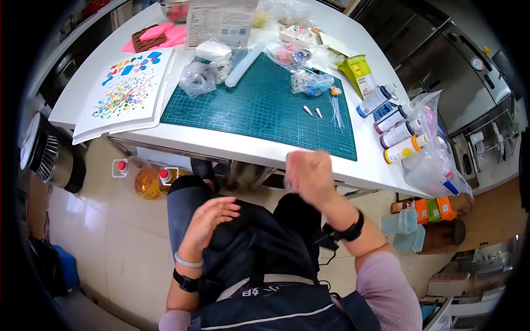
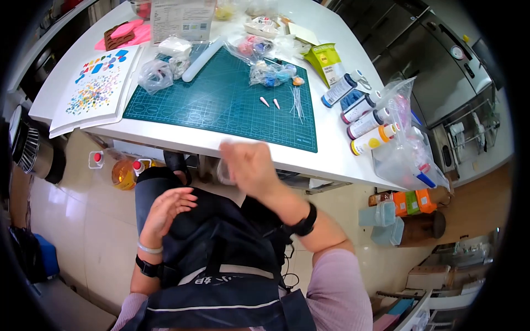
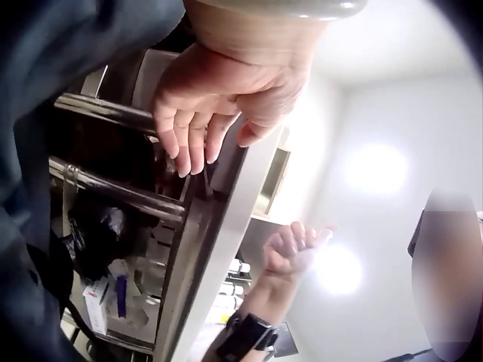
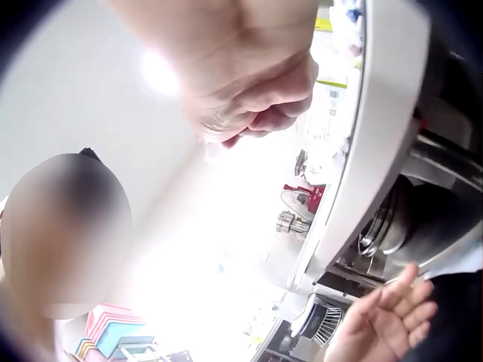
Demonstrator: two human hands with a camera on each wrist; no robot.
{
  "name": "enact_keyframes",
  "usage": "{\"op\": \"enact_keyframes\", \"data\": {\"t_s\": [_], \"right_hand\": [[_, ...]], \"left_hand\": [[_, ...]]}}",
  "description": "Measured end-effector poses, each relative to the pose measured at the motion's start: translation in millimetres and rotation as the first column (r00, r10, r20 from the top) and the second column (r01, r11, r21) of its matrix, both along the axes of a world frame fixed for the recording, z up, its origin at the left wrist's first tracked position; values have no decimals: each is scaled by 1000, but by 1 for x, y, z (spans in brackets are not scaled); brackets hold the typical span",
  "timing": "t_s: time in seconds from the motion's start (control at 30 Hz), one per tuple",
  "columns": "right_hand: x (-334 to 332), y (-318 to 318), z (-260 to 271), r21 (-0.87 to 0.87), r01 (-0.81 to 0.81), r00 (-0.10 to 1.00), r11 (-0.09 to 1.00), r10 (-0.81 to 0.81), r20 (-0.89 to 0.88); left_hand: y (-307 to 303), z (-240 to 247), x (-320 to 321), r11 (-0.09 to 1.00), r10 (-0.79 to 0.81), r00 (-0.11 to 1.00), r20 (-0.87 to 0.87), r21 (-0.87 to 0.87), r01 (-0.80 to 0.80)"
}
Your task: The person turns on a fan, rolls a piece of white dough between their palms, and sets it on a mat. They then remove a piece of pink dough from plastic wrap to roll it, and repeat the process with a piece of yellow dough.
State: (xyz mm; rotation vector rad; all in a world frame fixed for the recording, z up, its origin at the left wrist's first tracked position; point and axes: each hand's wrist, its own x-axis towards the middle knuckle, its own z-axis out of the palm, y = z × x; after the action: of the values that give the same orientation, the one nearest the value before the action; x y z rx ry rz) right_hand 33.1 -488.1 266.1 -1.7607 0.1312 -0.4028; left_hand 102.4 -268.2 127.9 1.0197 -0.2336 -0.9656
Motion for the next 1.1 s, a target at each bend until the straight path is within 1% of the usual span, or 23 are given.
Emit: {"op": "enact_keyframes", "data": {"t_s": [0.07, 0.13, 0.2, 0.23, 0.27, 0.3, 0.37, 0.4, 0.47, 0.5, 0.57, 0.6, 0.63, 0.7, 0.73, 0.8, 0.83, 0.9, 0.93, 1.0, 1.03, 1.07, 1.1], "right_hand": [[28, -17, 21, -88, 49, 991, 995, -37, 132], [57, -27, 50, 66, -30, 999, 997, 31, -11], [102, -35, 46, -2, 60, 988, 998, -60, -141], [127, -46, 34, -247, 60, 975, 967, -110, -193], [148, -58, 21, -474, 41, 957, 879, -171, -235], [165, -66, 12, -478, 55, 955, 877, -185, -230], [185, -69, 9, -773, 60, 969, 632, -223, -108], [188, -73, 6, -775, 61, 968, 629, -226, -108], [186, -66, 19, -858, -41, 960, 511, -219, -176], [185, -70, 21, -859, -44, 959, 510, -220, -180], [183, -86, 29, -951, 146, 968, 271, -238, 81], [187, -101, 41, -937, 53, 916, 345, -390, -91], [182, -113, 50, -974, 50, 892, 219, -448, -56], [181, -148, 48, -986, -73, 768, 153, -622, -154], [183, -162, 41, -985, -77, 768, 152, -622, -155], [188, -181, 29, -935, -228, 765, 273, -544, -346], [190, -183, 26, -933, -230, 767, 275, -539, -348], [192, -186, 18, -926, -148, 797, 346, -513, -319], [191, -187, 17, -924, -150, 799, 352, -508, -323], [185, -190, 17, -906, -25, 877, 422, -425, -222], [185, -192, 20, -895, 67, 869, 440, -467, -165], [180, -195, 24, -893, 69, 870, 444, -466, -164], [174, -200, 30, -834, 171, 878, 525, -465, -113]], "left_hand": [[2, -17, 15, 996, 81, 997, -3, 33, -81], [3, -35, 30, 991, 124, 992, 8, 50, -125], [4, -56, 43, 988, 152, 988, -12, 18, -152], [3, -62, 47, 991, 136, 991, -7, 14, -135], [2, -67, 50, 988, 152, 987, -53, -21, -153], [2, -70, 51, 983, 168, 981, -101, -55, -174], [3, -72, 52, 983, 162, 981, -103, -65, -169], [4, -73, 52, 981, 170, 979, -109, -70, -178], [7, -74, 51, 980, 161, 980, -113, -103, -173], [9, -75, 52, 976, 156, 981, -116, -132, -171], [11, -76, 52, 974, 162, 980, -116, -143, -178], [12, -77, 51, 972, 167, 980, -108, -152, -182], [12, -78, 52, 970, 172, 978, -117, -154, -189], [11, -79, 55, 973, 127, 984, -122, -176, -147], [9, -77, 56, 973, 128, 984, -126, -177, -149], [6, -73, 58, 978, 98, 986, -137, -172, -122], [5, -72, 59, 978, 103, 985, -138, -168, -126], [5, -71, 58, 978, 78, 987, -144, -182, -104], [6, -71, 57, 979, 83, 986, -144, -175, -108], [6, -74, 57, 975, 84, 986, -142, -193, -111], [6, -74, 57, 976, 85, 987, -138, -189, -110], [6, -75, 57, 975, 94, 986, -138, -187, -119], [6, -75, 56, 974, 103, 985, -139, -185, -128]]}}
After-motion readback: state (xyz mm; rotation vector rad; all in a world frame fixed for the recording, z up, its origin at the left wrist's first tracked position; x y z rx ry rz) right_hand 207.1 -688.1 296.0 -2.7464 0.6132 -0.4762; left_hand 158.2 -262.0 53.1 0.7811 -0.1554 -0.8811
